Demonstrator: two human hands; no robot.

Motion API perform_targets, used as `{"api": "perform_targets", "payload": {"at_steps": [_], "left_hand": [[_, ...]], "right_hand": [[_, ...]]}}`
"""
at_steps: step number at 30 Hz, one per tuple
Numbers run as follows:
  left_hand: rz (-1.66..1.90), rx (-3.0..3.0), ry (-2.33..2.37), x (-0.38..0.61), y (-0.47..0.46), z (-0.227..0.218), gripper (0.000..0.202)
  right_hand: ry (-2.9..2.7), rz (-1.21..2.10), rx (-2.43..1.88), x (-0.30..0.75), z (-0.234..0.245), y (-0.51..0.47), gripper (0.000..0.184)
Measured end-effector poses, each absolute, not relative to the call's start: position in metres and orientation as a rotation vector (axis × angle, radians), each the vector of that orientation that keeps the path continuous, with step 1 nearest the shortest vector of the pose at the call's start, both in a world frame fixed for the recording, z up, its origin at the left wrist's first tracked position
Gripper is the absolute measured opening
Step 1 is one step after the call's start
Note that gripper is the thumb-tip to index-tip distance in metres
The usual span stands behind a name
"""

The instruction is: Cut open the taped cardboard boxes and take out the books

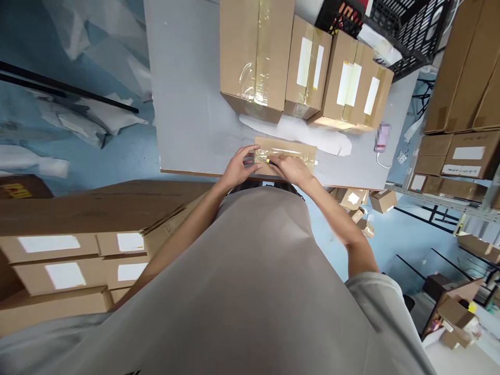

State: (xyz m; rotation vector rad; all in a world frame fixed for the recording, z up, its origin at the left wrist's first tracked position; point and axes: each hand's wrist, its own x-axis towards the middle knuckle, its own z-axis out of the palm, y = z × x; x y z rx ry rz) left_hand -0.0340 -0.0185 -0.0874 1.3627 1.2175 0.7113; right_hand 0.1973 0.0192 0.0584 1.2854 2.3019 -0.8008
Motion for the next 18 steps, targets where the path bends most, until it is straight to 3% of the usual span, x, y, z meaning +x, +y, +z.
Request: {"api": "perform_targets", "payload": {"at_steps": [18], "left_hand": [[0.743,1.292,1.172,-0.033,-0.017,-0.096,0.073]], "right_hand": [[2.182,-0.647,1.047,0.160,0.073,0.054,0.049]]}}
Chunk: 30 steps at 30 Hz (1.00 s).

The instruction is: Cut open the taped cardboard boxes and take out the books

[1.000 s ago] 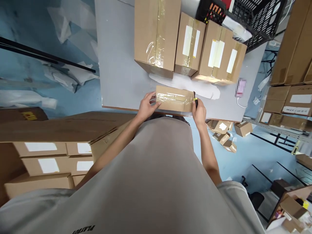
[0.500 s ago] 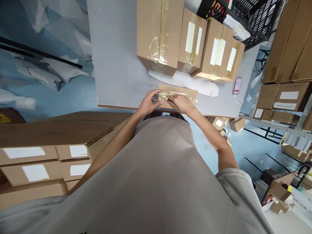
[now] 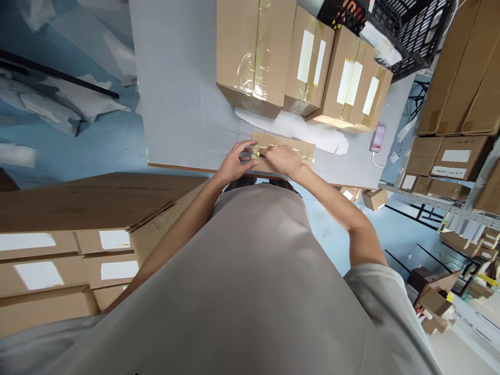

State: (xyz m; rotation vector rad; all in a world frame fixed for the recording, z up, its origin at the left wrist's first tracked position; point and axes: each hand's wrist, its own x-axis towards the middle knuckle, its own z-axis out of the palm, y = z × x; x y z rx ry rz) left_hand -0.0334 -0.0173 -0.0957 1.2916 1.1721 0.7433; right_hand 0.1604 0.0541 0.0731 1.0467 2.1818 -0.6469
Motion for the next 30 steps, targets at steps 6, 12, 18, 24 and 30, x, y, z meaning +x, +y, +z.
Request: {"api": "perform_targets", "payload": {"at_steps": [6,12,18,24,30], "left_hand": [[0.719,1.255,1.178,-0.035,-0.016,-0.095,0.075],[0.739,1.180,1.199,-0.035,-0.017,-0.092,0.076],[0.733,1.155,1.234,-0.036,-0.018,-0.088,0.077],[0.738,1.135,1.252,-0.034,-0.022,-0.089,0.078],[0.725,1.111,1.298,-0.035,-0.024,-0.089,0.082]], "right_hand": [[2.131,-0.658,0.994,0.151,0.084,0.063,0.049],[2.114,-0.638,1.018,0.162,0.089,0.062,0.050],[2.061,-0.559,1.074,0.197,0.085,0.056,0.048],[1.865,-0.470,1.149,0.280,0.103,0.045,0.051],[1.836,-0.508,1.248,0.318,0.107,0.033,0.048]]}}
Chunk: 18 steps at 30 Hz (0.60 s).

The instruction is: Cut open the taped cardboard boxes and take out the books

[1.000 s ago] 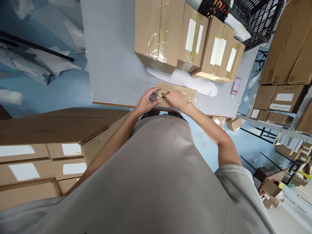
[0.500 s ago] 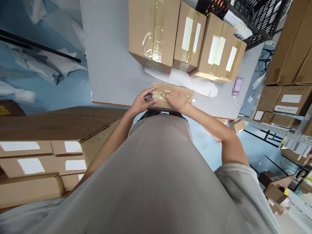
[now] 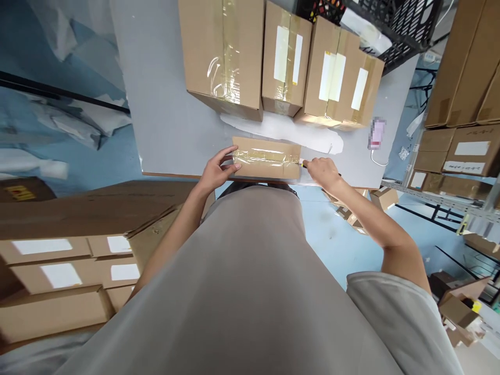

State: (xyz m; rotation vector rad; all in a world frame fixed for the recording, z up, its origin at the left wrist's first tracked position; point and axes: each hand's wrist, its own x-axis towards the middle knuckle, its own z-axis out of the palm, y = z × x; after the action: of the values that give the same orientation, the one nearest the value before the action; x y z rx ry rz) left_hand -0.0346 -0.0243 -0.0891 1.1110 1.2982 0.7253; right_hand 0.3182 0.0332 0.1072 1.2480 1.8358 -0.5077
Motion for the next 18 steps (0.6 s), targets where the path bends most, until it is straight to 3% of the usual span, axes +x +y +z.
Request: {"api": "perform_targets", "payload": {"at_steps": [5,9,13,18], "left_hand": [[0.685,1.095,1.337,-0.035,-0.024,-0.085,0.085],[0.685,1.071,1.399,-0.049,-0.025,-0.091,0.096],[0.714,1.028,1.465,-0.082,-0.028,-0.101,0.106],[0.760,0.913,1.548,-0.112,-0.027,-0.111,0.092]], "right_hand": [[1.934,-0.596,1.341,0.354,0.087,0.035,0.042],[2.052,-0.919,1.580,0.391,0.044,0.028,0.021],[1.752,-1.360,2.187,0.384,-0.007,0.003,0.042],[1.463,-2.004,2.449,0.320,-0.035,-0.016,0.047]]}}
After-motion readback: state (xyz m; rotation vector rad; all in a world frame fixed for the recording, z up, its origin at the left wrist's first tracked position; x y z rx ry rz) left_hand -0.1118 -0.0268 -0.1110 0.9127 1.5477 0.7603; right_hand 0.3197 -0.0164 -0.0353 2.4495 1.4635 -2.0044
